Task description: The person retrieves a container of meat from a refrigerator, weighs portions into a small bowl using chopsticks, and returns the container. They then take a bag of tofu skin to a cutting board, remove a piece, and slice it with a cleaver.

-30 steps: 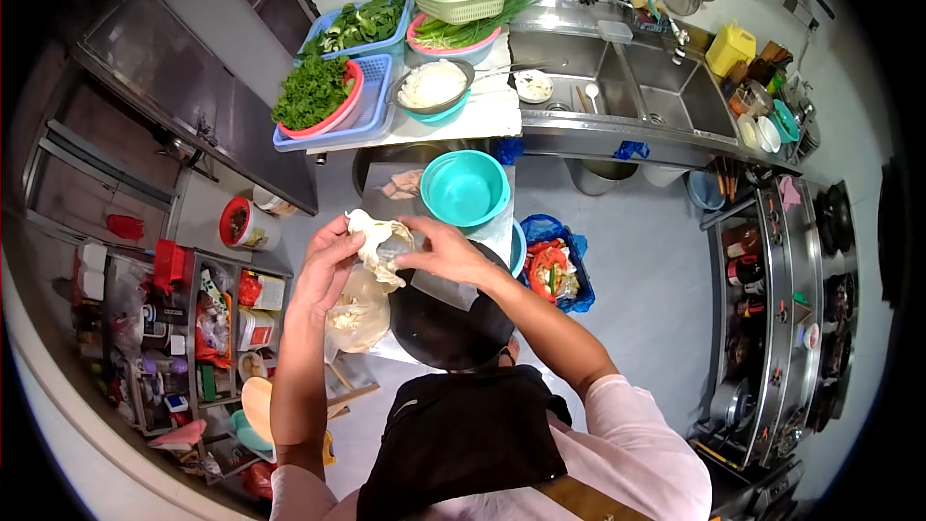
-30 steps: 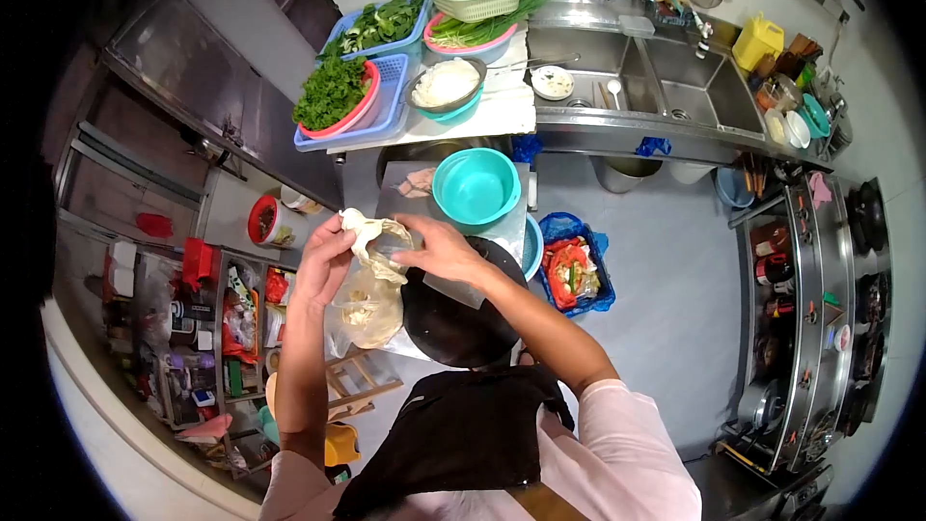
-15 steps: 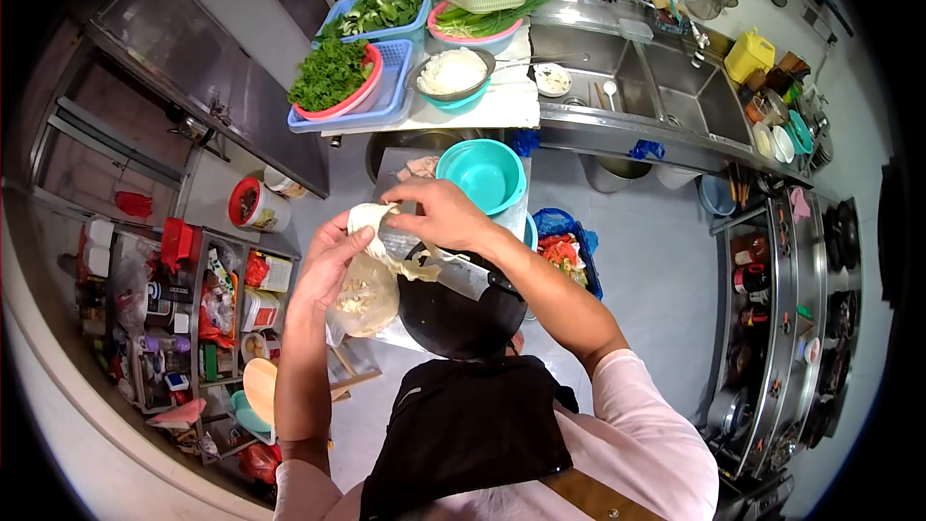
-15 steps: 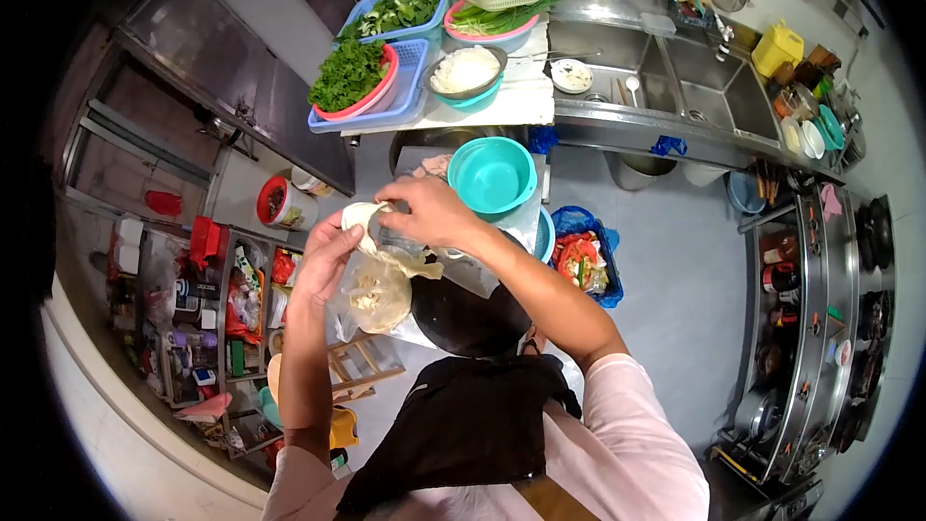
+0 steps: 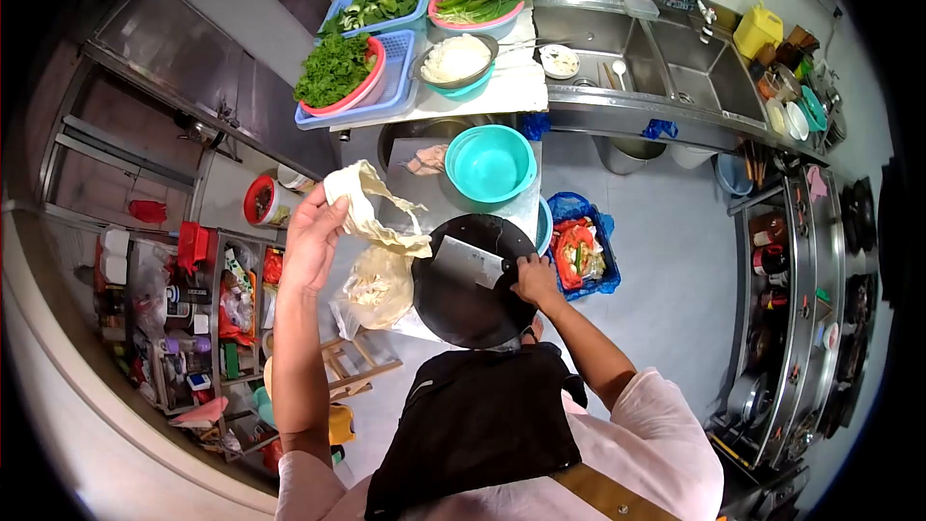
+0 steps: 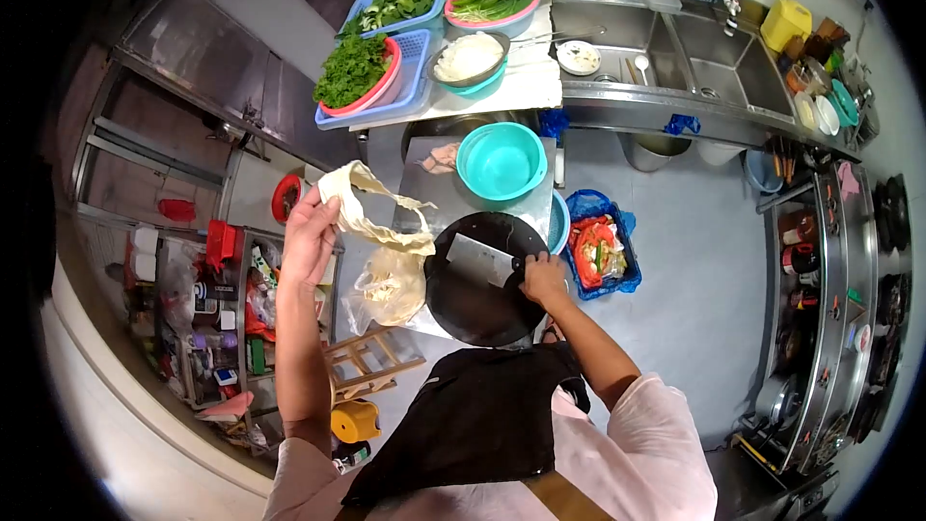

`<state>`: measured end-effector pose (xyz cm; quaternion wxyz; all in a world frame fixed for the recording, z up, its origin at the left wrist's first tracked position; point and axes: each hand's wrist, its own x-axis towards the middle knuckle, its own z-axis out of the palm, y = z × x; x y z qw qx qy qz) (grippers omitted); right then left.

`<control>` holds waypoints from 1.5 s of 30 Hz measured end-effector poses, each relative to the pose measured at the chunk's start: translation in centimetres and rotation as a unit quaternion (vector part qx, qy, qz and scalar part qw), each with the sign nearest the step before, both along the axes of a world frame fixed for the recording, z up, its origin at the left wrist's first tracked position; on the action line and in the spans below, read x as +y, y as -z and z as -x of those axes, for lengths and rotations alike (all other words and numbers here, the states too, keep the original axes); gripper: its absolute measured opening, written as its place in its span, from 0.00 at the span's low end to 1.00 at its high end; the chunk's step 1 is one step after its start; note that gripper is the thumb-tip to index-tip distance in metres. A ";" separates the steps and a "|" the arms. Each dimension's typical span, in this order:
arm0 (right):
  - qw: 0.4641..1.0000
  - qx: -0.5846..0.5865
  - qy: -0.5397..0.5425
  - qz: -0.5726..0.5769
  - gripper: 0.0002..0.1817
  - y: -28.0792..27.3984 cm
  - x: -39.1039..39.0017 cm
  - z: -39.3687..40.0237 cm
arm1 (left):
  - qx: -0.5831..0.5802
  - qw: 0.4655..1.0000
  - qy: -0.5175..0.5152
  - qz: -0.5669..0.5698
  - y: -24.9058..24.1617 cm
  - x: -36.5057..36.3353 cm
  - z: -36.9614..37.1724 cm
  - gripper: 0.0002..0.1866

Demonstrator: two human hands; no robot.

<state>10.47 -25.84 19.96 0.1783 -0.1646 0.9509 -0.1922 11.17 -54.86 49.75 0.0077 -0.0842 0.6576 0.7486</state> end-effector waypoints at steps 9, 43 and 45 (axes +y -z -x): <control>0.999 0.005 0.035 0.008 0.26 4.2 1.0 -0.4 | 0.016 0.995 -0.094 -0.005 -0.2 -0.8 0.1 0.17; 0.841 -0.137 0.391 0.347 0.09 -2.3 11.0 -5.4 | -0.103 0.985 -0.063 -0.122 22.5 5.3 -8.6 0.18; 0.844 -0.146 0.388 0.339 0.09 -2.3 10.9 -5.5 | -0.189 0.974 -0.089 -0.089 25.8 4.5 -11.0 0.17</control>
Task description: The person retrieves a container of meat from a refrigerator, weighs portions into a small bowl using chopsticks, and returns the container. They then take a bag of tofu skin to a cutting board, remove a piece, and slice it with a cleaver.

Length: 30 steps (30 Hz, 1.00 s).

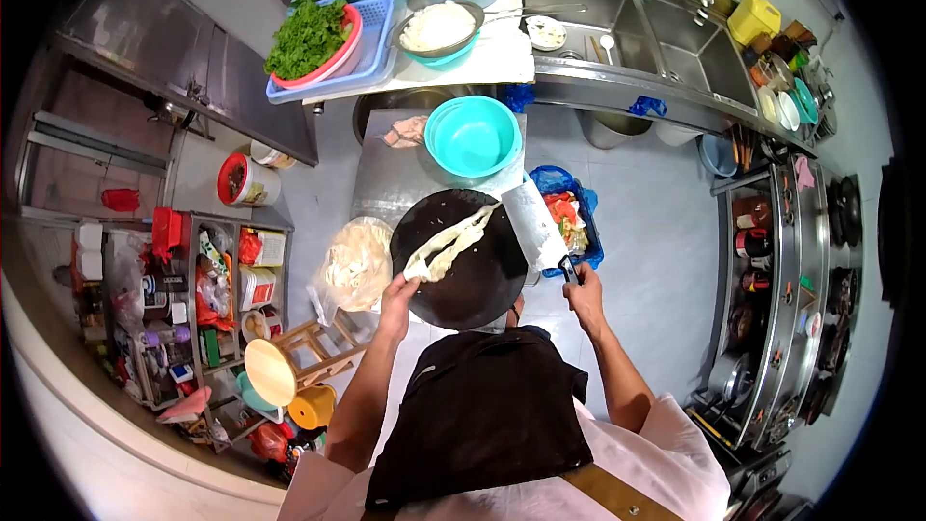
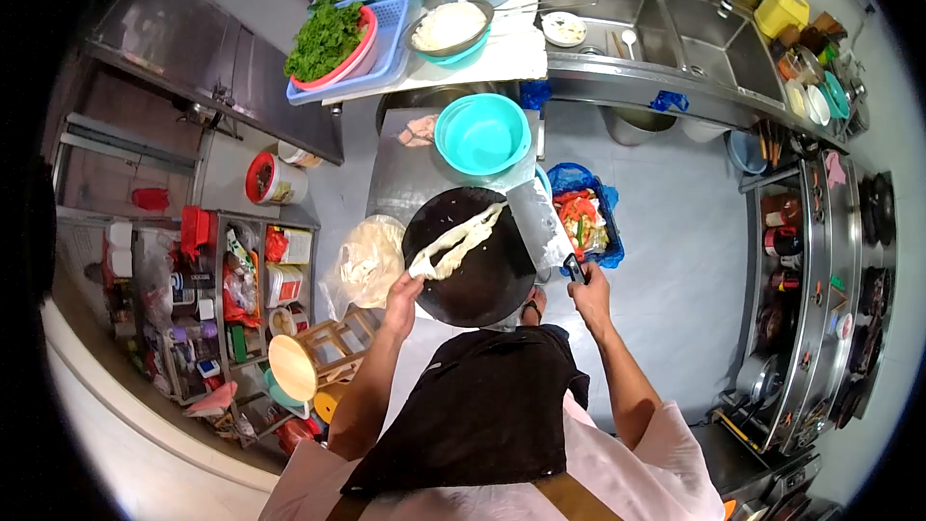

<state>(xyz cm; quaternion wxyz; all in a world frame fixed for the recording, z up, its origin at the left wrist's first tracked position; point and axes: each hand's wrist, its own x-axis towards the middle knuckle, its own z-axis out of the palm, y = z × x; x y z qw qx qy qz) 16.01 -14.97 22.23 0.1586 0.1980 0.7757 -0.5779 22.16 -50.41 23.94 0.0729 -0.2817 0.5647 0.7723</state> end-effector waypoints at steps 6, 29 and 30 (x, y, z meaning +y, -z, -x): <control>0.999 -0.014 -0.021 -0.024 0.09 0.0 -0.8 0.0 | -0.135 0.987 -0.090 -0.009 6.9 -2.1 -5.1 0.15; 0.972 -0.007 -0.093 -0.214 0.16 -2.3 -0.9 -2.4 | 0.166 0.666 0.288 0.668 5.8 5.7 8.8 0.18; 0.973 -0.008 -0.089 -0.212 0.15 -2.7 -0.9 -2.5 | 0.131 0.640 0.320 0.686 6.3 5.5 8.9 0.13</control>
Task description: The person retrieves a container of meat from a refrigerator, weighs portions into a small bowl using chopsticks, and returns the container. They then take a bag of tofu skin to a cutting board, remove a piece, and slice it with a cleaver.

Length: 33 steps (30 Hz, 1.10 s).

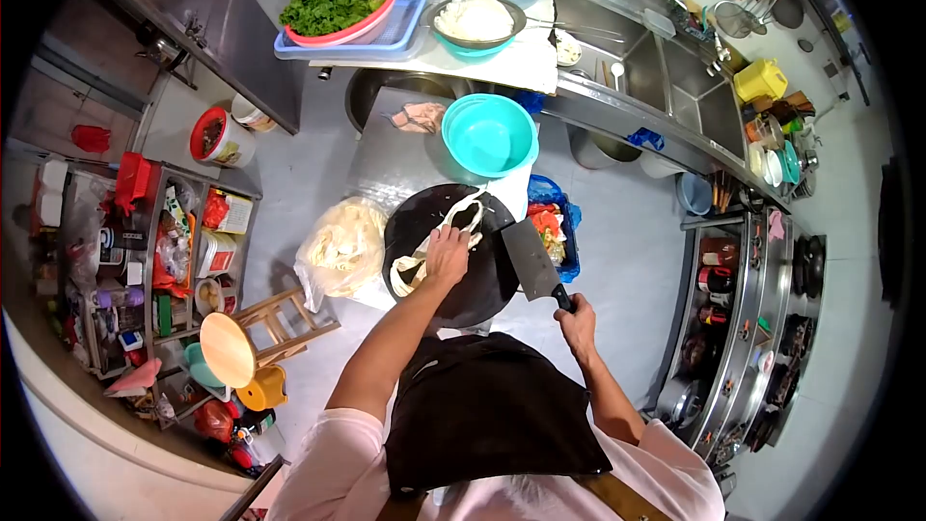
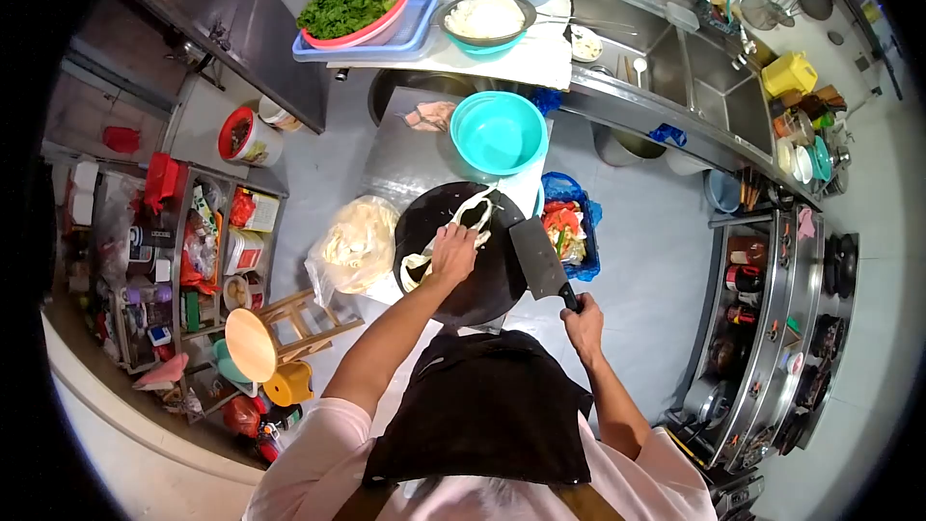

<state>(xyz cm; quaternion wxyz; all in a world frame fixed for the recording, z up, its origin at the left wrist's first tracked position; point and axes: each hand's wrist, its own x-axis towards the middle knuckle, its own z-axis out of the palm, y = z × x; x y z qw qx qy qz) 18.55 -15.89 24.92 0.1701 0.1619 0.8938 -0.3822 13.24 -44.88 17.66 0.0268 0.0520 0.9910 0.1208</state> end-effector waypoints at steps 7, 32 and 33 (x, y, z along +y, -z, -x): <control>1.000 0.006 0.023 -0.001 0.13 1.3 0.5 -1.1 | 0.128 0.984 -0.043 -0.116 0.5 1.2 -2.1 0.07; 0.994 -0.041 0.073 0.065 0.13 1.3 -0.3 -2.2 | 0.085 0.951 -0.272 -0.125 2.6 -5.7 -5.5 0.22; 0.994 -0.040 0.075 0.066 0.13 1.1 -0.5 -2.2 | 0.077 0.952 -0.285 -0.083 2.7 -6.6 -5.8 0.20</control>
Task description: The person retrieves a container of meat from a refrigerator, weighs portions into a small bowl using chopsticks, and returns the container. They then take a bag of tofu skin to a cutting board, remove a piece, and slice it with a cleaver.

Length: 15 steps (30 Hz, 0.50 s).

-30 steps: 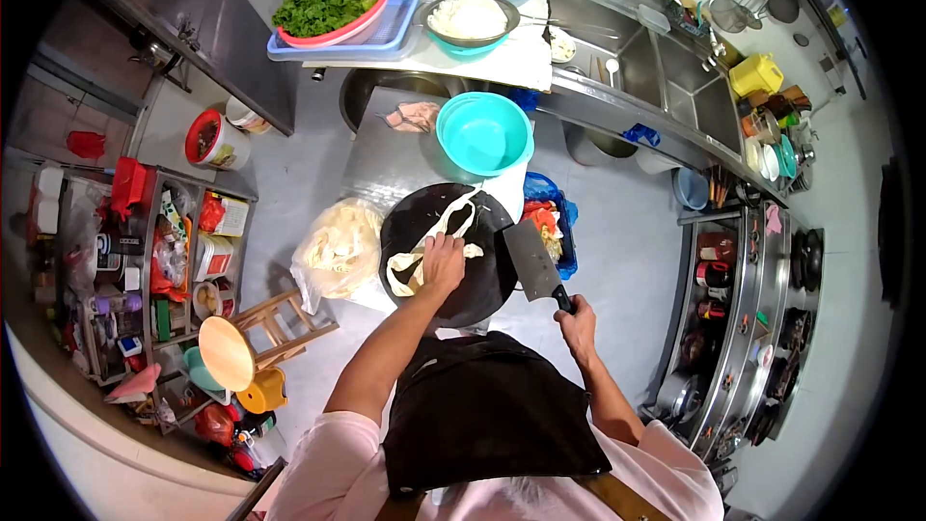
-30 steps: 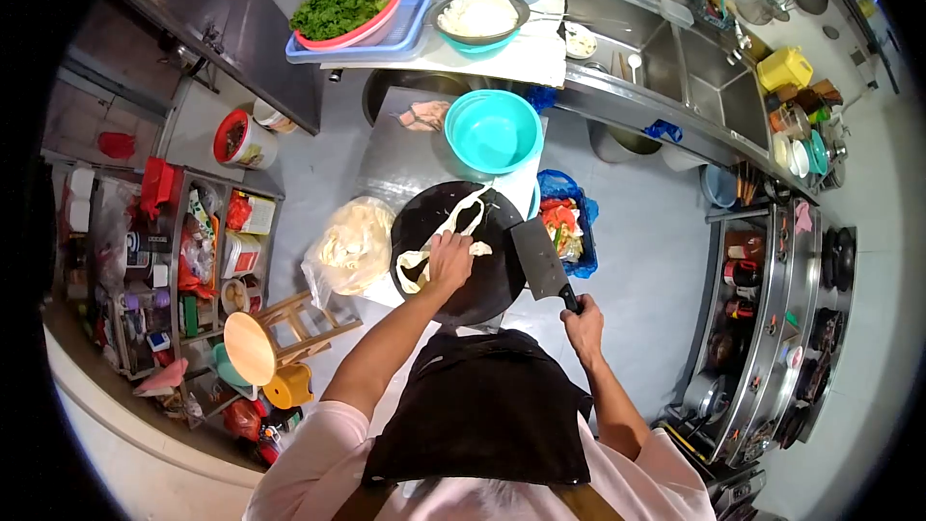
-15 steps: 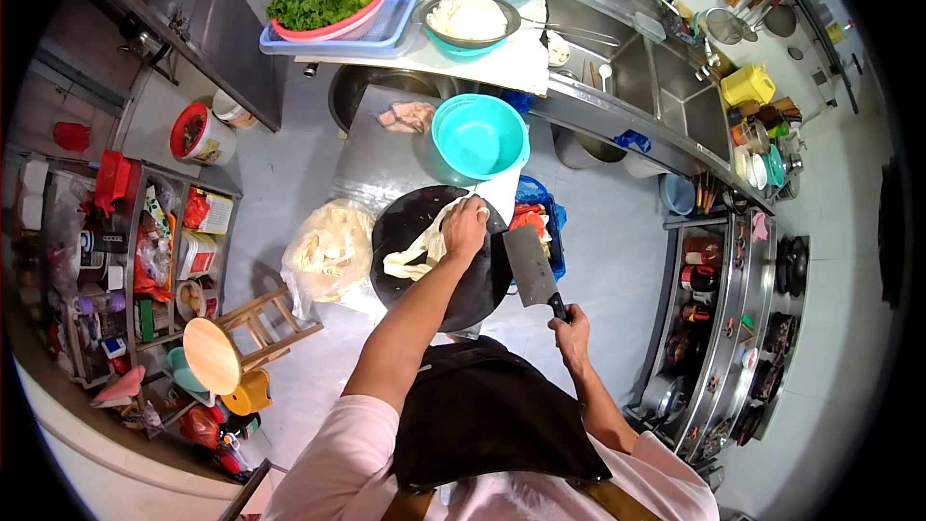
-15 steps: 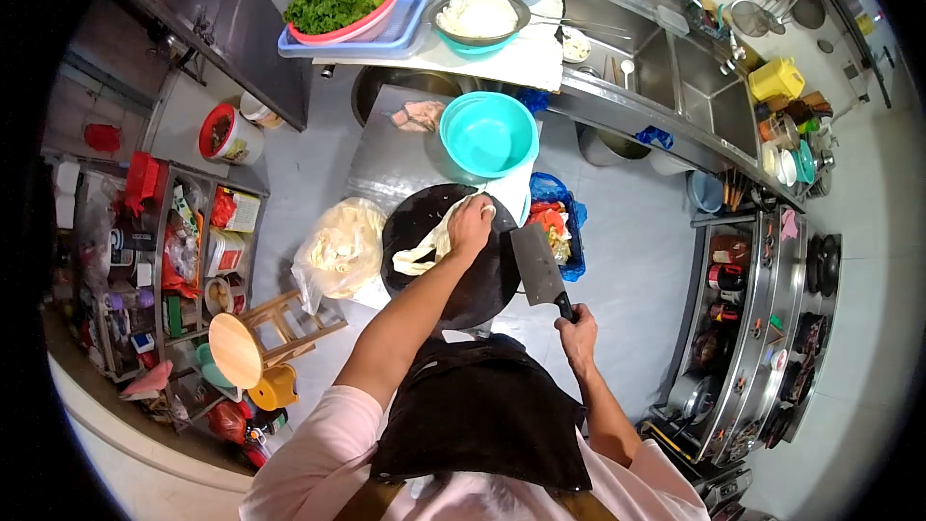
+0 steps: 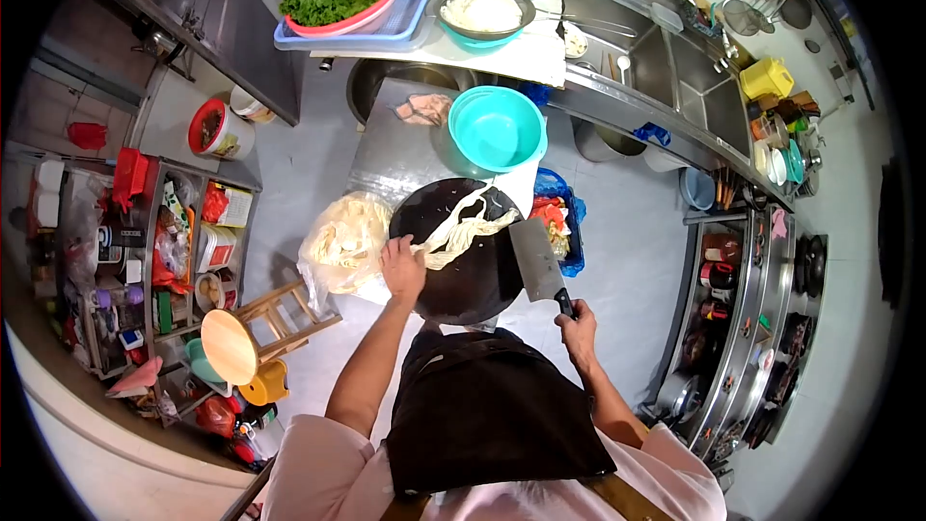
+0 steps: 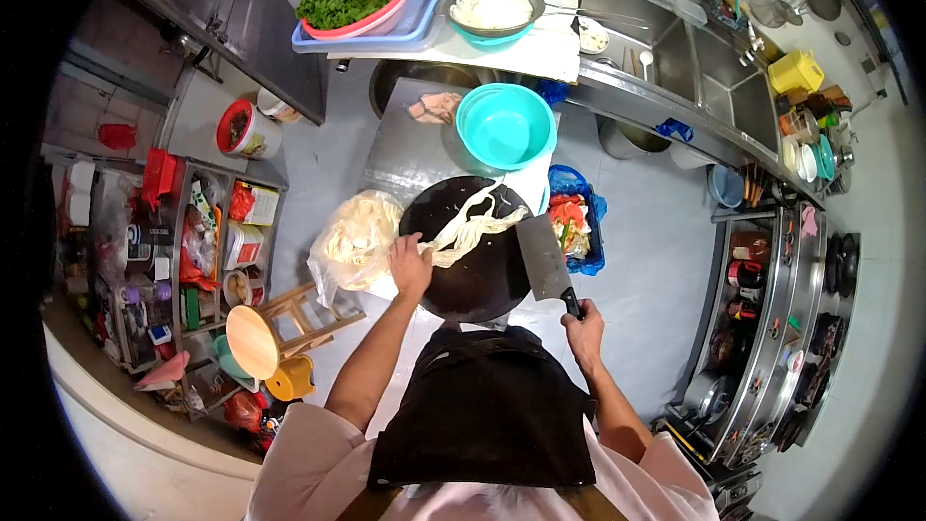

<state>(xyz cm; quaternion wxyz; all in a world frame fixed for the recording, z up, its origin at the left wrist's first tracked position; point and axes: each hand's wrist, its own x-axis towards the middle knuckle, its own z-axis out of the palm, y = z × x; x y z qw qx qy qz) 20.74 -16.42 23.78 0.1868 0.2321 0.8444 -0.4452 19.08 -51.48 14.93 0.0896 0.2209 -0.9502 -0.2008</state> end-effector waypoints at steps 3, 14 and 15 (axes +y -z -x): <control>0.996 0.028 -0.071 -0.044 0.14 -1.5 -1.2 0.4 | -0.096 0.987 -0.010 -0.126 0.0 -1.5 0.0 0.14; 0.990 0.002 -0.113 -0.080 0.18 0.5 -3.4 2.2 | -0.079 0.953 -0.115 -0.269 0.0 -1.1 -5.9 0.09; 0.990 0.003 -0.115 -0.079 0.18 0.5 -3.6 2.4 | -0.077 0.953 -0.116 -0.268 0.2 -1.3 -5.9 0.09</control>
